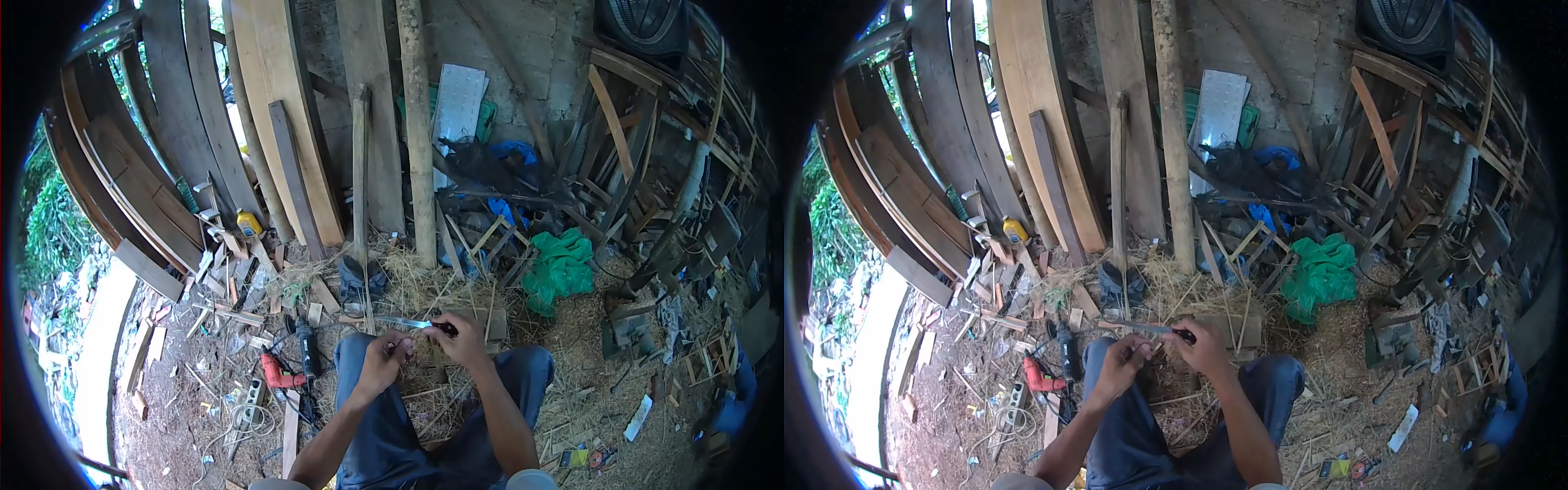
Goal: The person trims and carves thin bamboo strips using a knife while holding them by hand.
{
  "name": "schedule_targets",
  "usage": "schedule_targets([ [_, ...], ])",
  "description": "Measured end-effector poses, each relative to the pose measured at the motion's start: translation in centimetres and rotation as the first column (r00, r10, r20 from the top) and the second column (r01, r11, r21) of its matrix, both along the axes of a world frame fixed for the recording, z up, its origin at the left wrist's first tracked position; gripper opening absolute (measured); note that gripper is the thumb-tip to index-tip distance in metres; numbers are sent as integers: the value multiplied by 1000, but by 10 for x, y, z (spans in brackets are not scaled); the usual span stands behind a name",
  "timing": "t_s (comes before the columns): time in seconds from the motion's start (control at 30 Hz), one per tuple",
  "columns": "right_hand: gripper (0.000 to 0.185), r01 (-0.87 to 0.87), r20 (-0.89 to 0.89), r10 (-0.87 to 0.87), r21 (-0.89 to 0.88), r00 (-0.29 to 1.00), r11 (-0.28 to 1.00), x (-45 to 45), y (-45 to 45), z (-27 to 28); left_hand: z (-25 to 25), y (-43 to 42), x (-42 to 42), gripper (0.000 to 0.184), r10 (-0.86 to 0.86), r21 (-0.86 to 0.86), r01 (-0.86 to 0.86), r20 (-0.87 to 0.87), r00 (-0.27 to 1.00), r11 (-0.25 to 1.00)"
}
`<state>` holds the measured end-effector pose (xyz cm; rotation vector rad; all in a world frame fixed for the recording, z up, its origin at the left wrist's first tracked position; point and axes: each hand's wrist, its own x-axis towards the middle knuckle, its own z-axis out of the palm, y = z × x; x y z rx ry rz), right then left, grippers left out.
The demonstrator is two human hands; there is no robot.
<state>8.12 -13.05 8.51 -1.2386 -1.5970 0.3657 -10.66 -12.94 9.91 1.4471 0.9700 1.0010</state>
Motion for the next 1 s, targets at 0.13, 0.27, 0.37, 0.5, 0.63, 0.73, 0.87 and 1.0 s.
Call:
schedule_targets([
  [0.13, 18, 271, -124, -279, -78, 952, 959, 37, 9, 0, 8, -8, -10, 7, -12, 57, 15, -40, 999, 998],
  [0.27, 18, 273, -35, -275, -52, 961, 960, 37, 2, 10, 5, -15, -14, 7, -29, -22, 30, 16, 999, 999],
  [0.37, 17, 102, -36, -102, -13, 994, 995, -3, -10, 6, 5, -11, 3, 8, 31, -60, -30, 24, 999, 998],
  [0.5, 21, 131, -20, -134, -109, 991, 985, 12, -1, 12, 5, -9, 10, 11, 198, 301, -144, -158, 967, 943],
  [0.63, 25, 122, 17, -121, -40, 993, 992, -1, -6, -1, 3, -4, 15, 11, 228, 312, -162, -188, 955, 936],
  [0.73, 25, 38, -33, -37, 6, 999, 999, -8, -5, -2, 3, -3, 18, 11, 177, 162, -161, -91, 980, 974],
  [0.87, 25, 95, -49, -102, -121, 994, 988, 13, 0, 3, -8, 7, 22, 11, 190, 245, -183, -7, 982, 952],
  [1.0, 23, 267, 8, -272, -227, 962, 937, 50, 3, 17, -11, -4, 17, 11, 166, 194, -153, -54, 985, 969],
])
